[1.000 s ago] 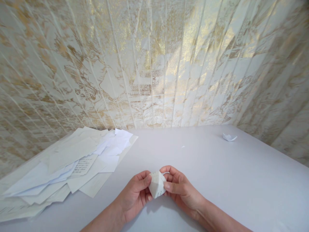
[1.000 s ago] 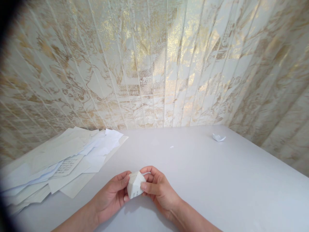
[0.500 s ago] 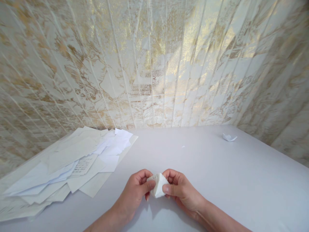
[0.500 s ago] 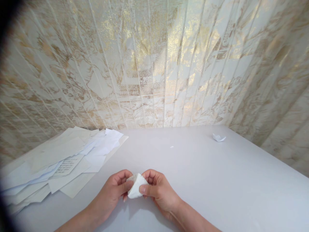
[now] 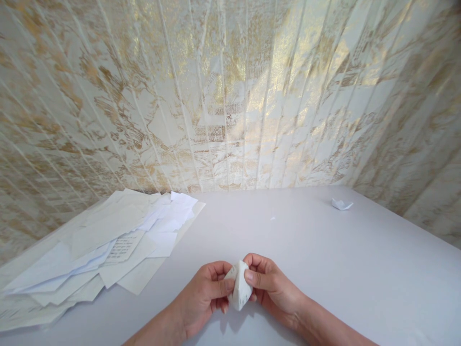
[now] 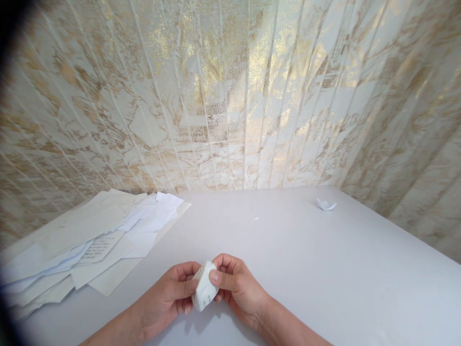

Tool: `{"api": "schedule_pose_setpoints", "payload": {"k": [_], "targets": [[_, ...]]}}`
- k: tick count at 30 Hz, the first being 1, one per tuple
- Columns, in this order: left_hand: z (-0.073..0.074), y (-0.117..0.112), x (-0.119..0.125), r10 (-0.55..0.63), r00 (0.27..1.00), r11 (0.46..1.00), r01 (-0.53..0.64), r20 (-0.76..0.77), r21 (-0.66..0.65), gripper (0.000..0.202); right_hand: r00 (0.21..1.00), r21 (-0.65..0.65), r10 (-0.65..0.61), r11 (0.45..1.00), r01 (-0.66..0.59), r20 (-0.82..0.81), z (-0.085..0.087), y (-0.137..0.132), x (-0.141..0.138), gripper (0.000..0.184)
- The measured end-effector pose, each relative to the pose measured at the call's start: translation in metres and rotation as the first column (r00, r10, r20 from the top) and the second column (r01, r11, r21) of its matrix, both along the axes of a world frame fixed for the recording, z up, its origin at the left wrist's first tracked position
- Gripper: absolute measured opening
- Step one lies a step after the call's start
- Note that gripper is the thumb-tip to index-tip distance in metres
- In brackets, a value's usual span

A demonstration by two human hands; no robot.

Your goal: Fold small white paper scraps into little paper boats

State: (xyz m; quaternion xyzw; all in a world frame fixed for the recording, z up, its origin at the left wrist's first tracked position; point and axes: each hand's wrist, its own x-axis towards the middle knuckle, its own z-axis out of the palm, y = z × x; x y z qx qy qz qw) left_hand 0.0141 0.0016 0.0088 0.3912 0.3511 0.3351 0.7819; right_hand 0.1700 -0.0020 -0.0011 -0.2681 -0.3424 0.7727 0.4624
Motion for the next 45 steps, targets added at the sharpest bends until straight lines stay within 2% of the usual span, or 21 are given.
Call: {"api": "schedule_pose_setpoints", "payload": {"k": [4, 7, 12, 17, 29, 35, 39, 42, 45], "targets": [[0.001, 0.000, -0.001, 0.027, 1.000, 1.000, -0.027, -0.004, -0.005, 0.027, 0.999, -0.007, 0.043, 0.999, -0.043, 0.009, -0.001, -0.001, 0.000, 0.030], [0.002, 0.000, -0.001, 0.050, 0.997, 0.998, -0.048, 0.058, -0.031, 0.024, 0.999, -0.007, 0.031, 0.999, -0.031, -0.008, 0.000, -0.001, -0.001, 0.030], [0.001, 0.002, -0.002, -0.062, 0.974, 0.998, 0.067, 0.219, -0.016, 0.022, 0.997, -0.007, 0.050, 0.999, -0.051, -0.061, 0.002, 0.000, 0.000, 0.029], [0.000, 0.004, -0.005, 0.002, 0.958, 1.000, 0.003, 0.288, -0.018, 0.029, 0.999, -0.005, 0.014, 1.000, -0.015, -0.038, 0.001, 0.001, 0.003, 0.029], [0.013, -0.001, 0.001, 0.009, 0.985, 0.981, -0.041, 0.170, 0.190, 0.029, 0.999, 0.057, -0.031, 0.998, 0.030, 0.023, 0.001, 0.001, 0.003, 0.028], [0.012, -0.002, 0.002, 0.128, 0.988, 0.973, -0.141, 0.083, 0.182, 0.032, 0.983, 0.213, -0.069, 0.977, 0.032, 0.171, 0.001, -0.001, 0.002, 0.032], [0.006, -0.003, 0.004, 0.221, 0.975, 0.955, -0.219, 0.013, 0.200, 0.041, 0.935, 0.296, -0.103, 0.955, -0.002, 0.339, 0.003, -0.004, 0.001, 0.024], [0.003, -0.004, 0.005, 0.267, 0.962, 0.936, -0.247, -0.049, 0.253, 0.042, 0.833, 0.427, -0.205, 0.903, -0.041, 0.514, 0.005, -0.008, -0.001, 0.012], [0.003, -0.006, 0.007, 0.314, 0.945, 0.924, -0.285, -0.085, 0.254, 0.040, 0.748, 0.566, -0.329, 0.821, -0.075, 0.576, 0.006, -0.010, -0.001, 0.019]]}}
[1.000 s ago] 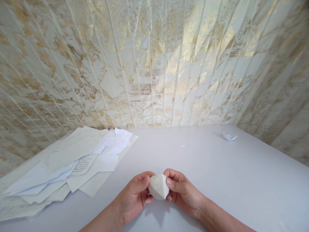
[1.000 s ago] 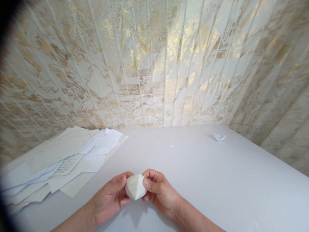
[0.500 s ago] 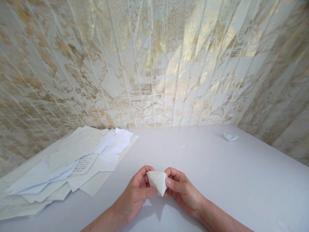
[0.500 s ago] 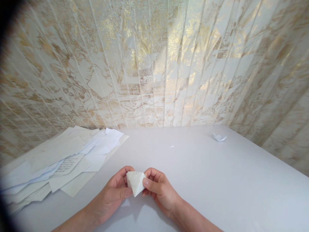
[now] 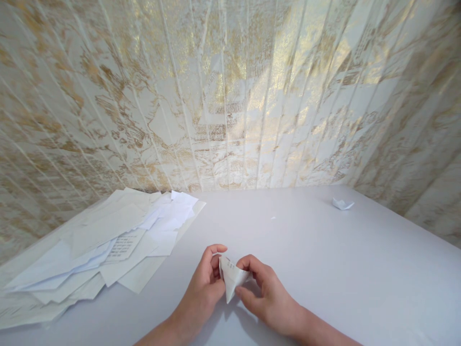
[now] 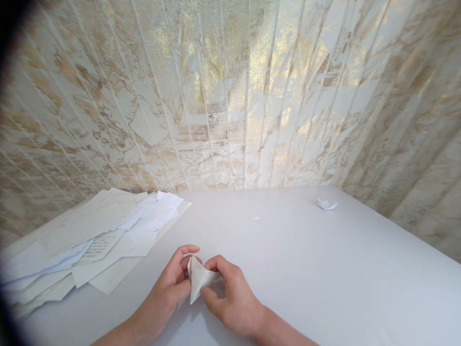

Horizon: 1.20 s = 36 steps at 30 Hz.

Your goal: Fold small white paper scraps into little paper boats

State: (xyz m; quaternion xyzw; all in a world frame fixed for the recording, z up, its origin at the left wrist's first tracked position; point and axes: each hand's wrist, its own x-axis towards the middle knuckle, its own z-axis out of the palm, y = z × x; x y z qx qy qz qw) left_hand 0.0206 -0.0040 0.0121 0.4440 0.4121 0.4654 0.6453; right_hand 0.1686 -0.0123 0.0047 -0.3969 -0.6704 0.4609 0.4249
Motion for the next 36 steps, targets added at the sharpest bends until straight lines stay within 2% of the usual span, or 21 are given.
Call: {"api": "schedule_pose_setpoints", "payload": {"k": [4, 8, 10, 11, 12, 14, 16, 18, 21, 25, 28, 32, 36], "targets": [[0.002, -0.001, 0.002, 0.018, 0.999, 0.998, -0.016, 0.028, -0.059, 0.032, 0.997, 0.129, -0.044, 0.991, 0.036, 0.057, -0.001, -0.002, 0.000, 0.024], [0.001, 0.001, 0.001, 0.056, 0.995, 0.991, -0.044, 0.084, -0.129, 0.031, 0.997, 0.136, -0.070, 0.989, 0.064, 0.039, -0.002, 0.000, 0.000, 0.020], [-0.001, 0.003, 0.000, 0.077, 0.988, 0.984, -0.054, 0.133, -0.171, 0.035, 0.997, 0.047, -0.079, 0.996, 0.079, -0.013, -0.003, 0.002, 0.000, 0.011], [-0.002, 0.004, 0.000, 0.087, 0.983, 0.980, -0.055, 0.161, -0.193, 0.036, 0.995, -0.027, -0.077, 0.997, 0.076, -0.056, -0.004, 0.003, 0.000, 0.004], [-0.002, 0.005, -0.001, 0.093, 0.977, 0.976, -0.051, 0.191, -0.213, 0.035, 0.991, -0.113, -0.072, 0.992, 0.060, -0.112, -0.004, 0.005, -0.001, 0.005], [-0.003, 0.006, -0.001, 0.100, 0.964, 0.971, -0.040, 0.245, -0.238, 0.030, 0.966, -0.266, -0.062, 0.964, -0.007, -0.249, -0.004, 0.006, -0.001, 0.019], [-0.002, 0.006, 0.000, 0.081, 0.959, 0.970, -0.014, 0.273, -0.242, 0.022, 0.920, -0.360, -0.068, 0.929, -0.083, -0.387, -0.002, 0.007, -0.003, 0.028], [0.000, 0.005, 0.001, 0.035, 0.959, 0.973, 0.031, 0.280, -0.231, 0.016, 0.870, -0.412, -0.096, 0.902, -0.130, -0.484, -0.001, 0.006, -0.004, 0.033], [0.002, 0.002, 0.004, -0.027, 0.960, 0.972, 0.090, 0.279, -0.216, 0.015, 0.824, -0.459, -0.152, 0.877, -0.143, -0.546, 0.000, 0.004, -0.006, 0.034], [0.003, -0.001, 0.006, -0.051, 0.952, 0.964, 0.126, 0.302, -0.236, 0.010, 0.831, -0.424, -0.161, 0.901, -0.097, -0.533, -0.002, 0.003, -0.006, 0.033], [0.002, 0.002, 0.004, 0.002, 0.948, 0.972, 0.073, 0.319, -0.224, 0.009, 0.864, -0.385, -0.155, 0.921, -0.049, -0.480, -0.005, 0.004, -0.006, 0.031], [0.001, 0.008, 0.001, 0.076, 0.947, 0.976, -0.007, 0.313, -0.218, 0.006, 0.912, -0.291, -0.049, 0.953, -0.079, -0.408, -0.010, 0.003, -0.005, 0.026], [0.001, 0.008, 0.002, 0.067, 0.949, 0.976, 0.002, 0.309, -0.219, 0.007, 0.924, -0.231, -0.025, 0.971, -0.068, -0.381, -0.012, 0.002, -0.007, 0.030]]}}
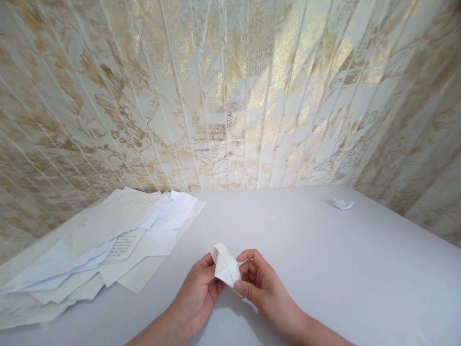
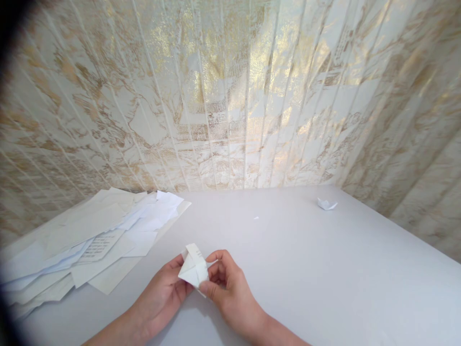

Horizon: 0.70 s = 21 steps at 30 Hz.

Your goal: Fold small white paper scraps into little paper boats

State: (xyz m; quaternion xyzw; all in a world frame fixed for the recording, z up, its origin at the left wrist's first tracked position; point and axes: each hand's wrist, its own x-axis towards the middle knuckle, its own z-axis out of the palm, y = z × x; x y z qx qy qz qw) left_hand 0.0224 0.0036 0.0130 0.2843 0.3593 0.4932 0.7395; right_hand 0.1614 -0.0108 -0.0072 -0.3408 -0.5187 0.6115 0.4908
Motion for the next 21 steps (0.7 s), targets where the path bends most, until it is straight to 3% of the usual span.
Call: {"api": "schedule_pose_setpoints", "payload": {"k": [5, 11, 15, 21], "targets": [[0.001, -0.003, 0.001, -0.013, 0.999, 1.000, 0.014, -0.044, 0.026, 0.014, 0.990, 0.095, -0.036, 0.995, 0.024, 0.135, 0.002, -0.001, 0.001, 0.020], [0.001, -0.009, -0.001, 0.086, 0.956, 0.981, -0.032, -0.279, 0.191, 0.013, 0.867, 0.276, -0.185, 0.959, 0.057, 0.463, 0.009, -0.009, 0.000, 0.041], [-0.002, -0.010, -0.001, 0.028, 0.946, 0.978, 0.041, -0.324, 0.205, 0.010, 0.861, 0.241, -0.188, 0.967, 0.079, 0.472, 0.010, -0.008, -0.002, 0.015], [-0.004, -0.005, -0.001, -0.028, 0.967, 0.992, 0.057, -0.252, 0.110, 0.016, 0.922, 0.049, -0.190, 0.982, 0.184, 0.338, -0.003, 0.004, 0.002, 0.012]]}}
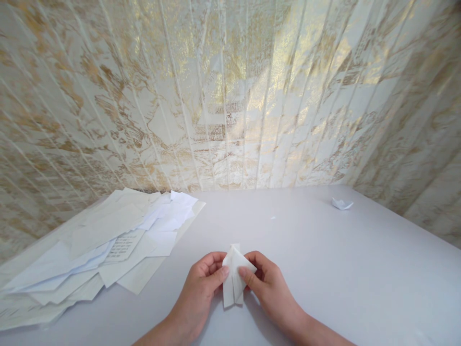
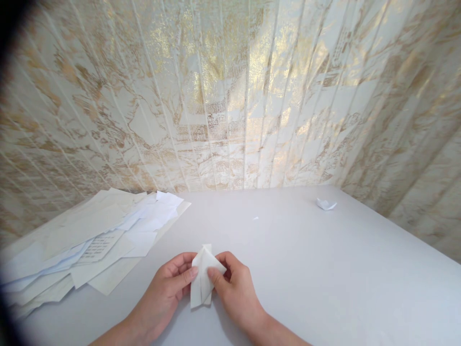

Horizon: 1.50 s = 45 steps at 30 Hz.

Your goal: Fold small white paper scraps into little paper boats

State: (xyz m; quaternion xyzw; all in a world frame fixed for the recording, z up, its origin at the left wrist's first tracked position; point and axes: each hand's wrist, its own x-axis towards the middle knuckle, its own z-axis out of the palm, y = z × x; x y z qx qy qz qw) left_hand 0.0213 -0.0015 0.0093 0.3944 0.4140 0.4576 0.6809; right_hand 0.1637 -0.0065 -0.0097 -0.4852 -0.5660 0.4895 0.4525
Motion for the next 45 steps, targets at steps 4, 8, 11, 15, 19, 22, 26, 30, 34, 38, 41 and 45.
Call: {"api": "schedule_pose_setpoints", "payload": {"k": [4, 8, 11, 15, 19, 22, 26, 30, 34, 38, 41, 45], "targets": [[-0.001, 0.003, -0.002, 0.026, 0.999, 1.000, -0.027, -0.035, -0.009, 0.014, 0.998, 0.000, -0.060, 0.998, 0.060, -0.036, -0.002, 0.002, 0.001, 0.012], [-0.001, 0.002, -0.004, 0.034, 0.994, 0.998, -0.029, -0.106, 0.049, 0.021, 0.996, 0.037, -0.084, 0.996, 0.085, -0.024, 0.003, 0.000, 0.000, 0.013], [0.004, 0.001, -0.005, 0.075, 0.984, 0.988, -0.051, -0.159, 0.147, 0.013, 0.999, 0.033, -0.055, 0.998, 0.055, 0.003, 0.008, -0.003, -0.001, 0.011], [0.010, 0.001, -0.007, 0.077, 0.969, 0.979, -0.030, -0.236, 0.200, 0.019, 0.993, 0.074, -0.007, 0.997, -0.002, 0.117, 0.015, -0.006, -0.002, 0.006], [0.010, 0.003, -0.008, 0.059, 0.967, 0.988, -0.021, -0.249, 0.152, 0.021, 0.996, 0.045, 0.004, 0.999, -0.008, 0.093, 0.015, -0.004, 0.000, 0.004], [0.005, 0.005, -0.010, 0.076, 0.963, 0.990, -0.041, -0.258, 0.137, 0.030, 0.999, 0.056, -0.022, 0.998, 0.021, 0.028, 0.012, -0.002, 0.003, 0.005], [0.001, 0.008, -0.014, 0.108, 0.904, 0.968, -0.002, -0.413, 0.250, 0.040, 0.996, 0.156, -0.078, 0.985, 0.069, 0.052, 0.009, -0.002, 0.005, 0.009], [0.000, 0.007, -0.015, 0.122, 0.857, 0.946, 0.052, -0.501, 0.319, 0.029, 0.965, 0.434, -0.149, 0.900, 0.042, 0.217, 0.010, -0.005, 0.008, 0.008], [0.000, 0.007, -0.013, 0.044, 0.910, 0.945, 0.096, -0.411, 0.313, 0.013, 0.920, 0.661, -0.175, 0.743, -0.111, 0.351, 0.012, -0.006, 0.013, 0.016], [0.000, 0.009, -0.012, -0.005, 0.947, 0.942, 0.113, -0.322, 0.317, 0.013, 0.900, 0.699, -0.180, 0.696, -0.168, 0.397, 0.011, -0.004, 0.016, 0.019], [-0.001, 0.009, -0.010, -0.009, 0.957, 0.963, 0.087, -0.290, 0.255, 0.011, 0.910, 0.664, -0.176, 0.736, -0.132, 0.377, 0.009, -0.002, 0.015, 0.015], [-0.002, 0.007, -0.009, -0.008, 0.974, 0.991, 0.038, -0.225, 0.128, 0.009, 0.942, 0.531, -0.117, 0.844, -0.073, 0.316, 0.009, 0.000, 0.013, 0.009]]}}
